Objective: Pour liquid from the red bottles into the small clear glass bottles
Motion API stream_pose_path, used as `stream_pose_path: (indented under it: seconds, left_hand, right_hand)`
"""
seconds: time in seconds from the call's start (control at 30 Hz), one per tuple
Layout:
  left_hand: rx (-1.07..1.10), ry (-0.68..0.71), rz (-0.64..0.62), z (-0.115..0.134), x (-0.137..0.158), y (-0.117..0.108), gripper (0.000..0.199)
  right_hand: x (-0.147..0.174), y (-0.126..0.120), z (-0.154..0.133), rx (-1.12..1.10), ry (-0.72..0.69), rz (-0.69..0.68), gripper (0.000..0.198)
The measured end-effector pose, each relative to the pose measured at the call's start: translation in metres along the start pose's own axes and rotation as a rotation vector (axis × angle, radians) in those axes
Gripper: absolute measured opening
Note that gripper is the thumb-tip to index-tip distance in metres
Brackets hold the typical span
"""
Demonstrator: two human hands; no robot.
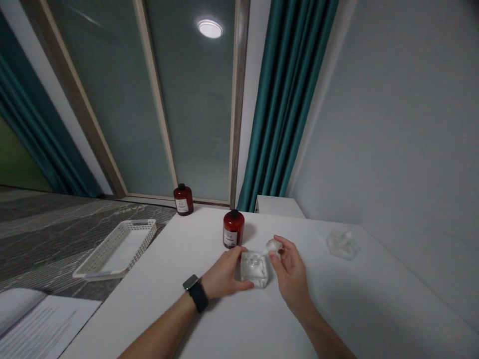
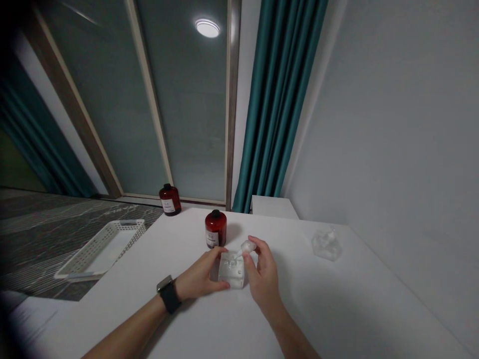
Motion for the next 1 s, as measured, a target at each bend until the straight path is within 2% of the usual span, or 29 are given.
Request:
stream_pose_path:
  seconds: [0.33,0.57,0.9,1.0]
  left_hand:
    - [0.0,0.012,0.005,0.0,-0.001,-0.001,0.065]
    - [0.006,0.02,-0.002,0.0,0.0,-0.001,0.063]
    - [-0.003,0.023,0.005,0.001,0.0,0.0,0.064]
    - [-0.011,0.018,0.009,0.0,0.0,0.0,0.065]
  right_hand:
    - [-0.003,-0.008,0.013,-0.09,0.151,0.113,0.044]
    - [-0.003,-0.01,0.02,-0.139,0.198,0.119,0.045]
    - [-0.007,-0.015,0.025,-0.154,0.246,0.036,0.048]
    - [-0.01,-0.016,0.022,-0.175,0.272,-0.016,0.059]
Point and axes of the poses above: each hand's wrist, its own x-axis away from the middle knuckle, its own y-axis out of the palm, z = x × y, the point moved 6 cm from there along -x, towards the middle knuckle, and after that the axes turned 10 degrees about -x, right-handed, at the moved point
